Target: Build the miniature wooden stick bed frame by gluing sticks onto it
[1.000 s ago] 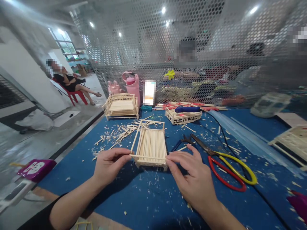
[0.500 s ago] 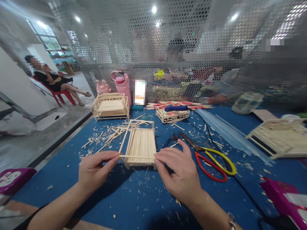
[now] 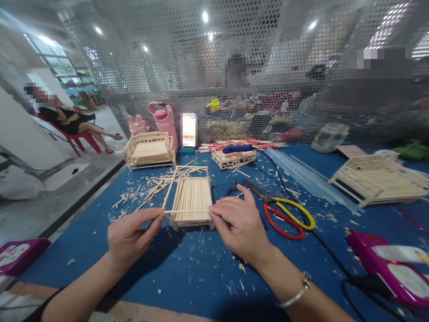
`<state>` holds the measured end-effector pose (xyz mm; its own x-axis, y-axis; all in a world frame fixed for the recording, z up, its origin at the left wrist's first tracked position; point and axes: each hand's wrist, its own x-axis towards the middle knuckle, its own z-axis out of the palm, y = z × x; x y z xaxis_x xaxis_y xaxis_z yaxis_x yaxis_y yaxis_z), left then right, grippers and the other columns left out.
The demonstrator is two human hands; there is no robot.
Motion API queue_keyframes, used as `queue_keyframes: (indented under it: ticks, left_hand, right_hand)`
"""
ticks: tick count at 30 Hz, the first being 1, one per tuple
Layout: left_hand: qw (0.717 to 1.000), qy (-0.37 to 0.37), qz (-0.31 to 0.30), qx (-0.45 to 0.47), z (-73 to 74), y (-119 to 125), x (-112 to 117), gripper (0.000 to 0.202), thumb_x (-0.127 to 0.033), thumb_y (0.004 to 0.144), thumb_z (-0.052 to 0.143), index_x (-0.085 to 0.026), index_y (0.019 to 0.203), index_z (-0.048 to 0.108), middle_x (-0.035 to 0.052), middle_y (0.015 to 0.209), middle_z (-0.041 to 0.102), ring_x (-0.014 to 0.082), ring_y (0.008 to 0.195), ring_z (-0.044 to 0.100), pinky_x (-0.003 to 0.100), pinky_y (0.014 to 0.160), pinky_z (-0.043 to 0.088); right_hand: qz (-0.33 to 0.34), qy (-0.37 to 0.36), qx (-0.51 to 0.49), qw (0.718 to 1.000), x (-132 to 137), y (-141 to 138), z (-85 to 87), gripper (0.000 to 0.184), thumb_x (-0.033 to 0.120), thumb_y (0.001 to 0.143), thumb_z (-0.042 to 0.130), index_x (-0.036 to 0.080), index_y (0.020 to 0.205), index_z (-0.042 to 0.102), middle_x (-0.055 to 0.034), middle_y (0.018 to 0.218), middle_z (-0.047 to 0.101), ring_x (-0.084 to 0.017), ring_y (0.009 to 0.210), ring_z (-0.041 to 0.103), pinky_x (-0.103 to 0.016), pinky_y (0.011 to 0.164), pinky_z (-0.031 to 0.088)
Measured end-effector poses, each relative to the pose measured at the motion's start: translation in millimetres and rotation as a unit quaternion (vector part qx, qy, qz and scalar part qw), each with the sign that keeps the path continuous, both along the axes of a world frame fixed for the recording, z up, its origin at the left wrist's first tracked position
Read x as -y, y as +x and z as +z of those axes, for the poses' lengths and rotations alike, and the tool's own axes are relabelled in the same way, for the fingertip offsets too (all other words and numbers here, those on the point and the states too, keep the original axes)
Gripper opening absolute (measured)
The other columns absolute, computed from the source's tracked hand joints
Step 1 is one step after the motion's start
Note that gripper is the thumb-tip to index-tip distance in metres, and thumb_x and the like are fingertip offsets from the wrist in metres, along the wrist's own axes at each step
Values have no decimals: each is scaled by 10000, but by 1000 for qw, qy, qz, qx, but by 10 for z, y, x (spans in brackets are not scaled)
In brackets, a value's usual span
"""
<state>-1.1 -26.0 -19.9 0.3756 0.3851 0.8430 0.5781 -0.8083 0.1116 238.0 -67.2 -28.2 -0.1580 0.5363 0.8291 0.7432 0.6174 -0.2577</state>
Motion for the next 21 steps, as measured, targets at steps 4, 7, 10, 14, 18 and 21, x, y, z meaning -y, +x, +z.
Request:
queue_keyframes:
  ticks: [4, 7, 10, 14, 18, 21]
  left_hand:
    - [1000, 0, 3, -2, 2, 12, 4, 118, -202, 865, 586, -176, 803, 683, 9, 711, 749, 106, 616, 701, 167, 598, 555]
    - [1000, 2, 4, -8, 29, 9, 12, 110, -187, 858, 593, -165, 796, 682, 16, 708, 727, 104, 631, 681, 174, 607, 540]
    - [999, 6, 38, -21, 83, 10, 43, 99, -211, 841, 613, -175, 802, 696, 20, 696, 656, 119, 650, 629, 212, 605, 520]
    - [994, 20, 97, -50, 154, 72, 130, 133, -252, 818, 627, -174, 906, 689, 63, 808, 627, 192, 789, 596, 322, 713, 519]
    - [991, 51, 66, -107, 177, 236, 187, 220, -189, 847, 584, -181, 1061, 633, 119, 1081, 660, 259, 1048, 582, 434, 895, 482]
    - [982, 46, 41, -179, 168, 386, 172, 192, -157, 886, 526, -184, 1045, 630, 104, 1117, 686, 279, 1092, 596, 587, 1032, 334]
  right_hand:
    - [3, -18, -6, 1000, -25, 5, -18, 112, 158, 853, 566, 207, 798, 651, 6, 725, 741, -155, 701, 692, -456, 999, 330]
    - [0, -25, -8, 1000, -30, -1, -19, 130, 172, 861, 553, 209, 784, 650, 2, 730, 743, -158, 702, 687, -461, 987, 337]
    - [1, -27, -7, 1000, -25, -8, -10, 139, 179, 862, 547, 207, 771, 649, 6, 717, 738, -160, 703, 684, -464, 986, 337]
    - [2, -28, -1, 1000, -14, 0, 4, 134, 176, 860, 546, 202, 774, 646, 5, 718, 735, -161, 709, 684, -466, 985, 331]
    - [6, -29, -1, 1000, -17, 5, 7, 127, 173, 862, 546, 196, 785, 645, 0, 725, 734, -163, 724, 683, -472, 995, 312]
    - [9, -32, -4, 999, -8, -18, 5, 132, 171, 864, 542, 198, 789, 647, 0, 730, 733, -162, 724, 679, -472, 997, 307]
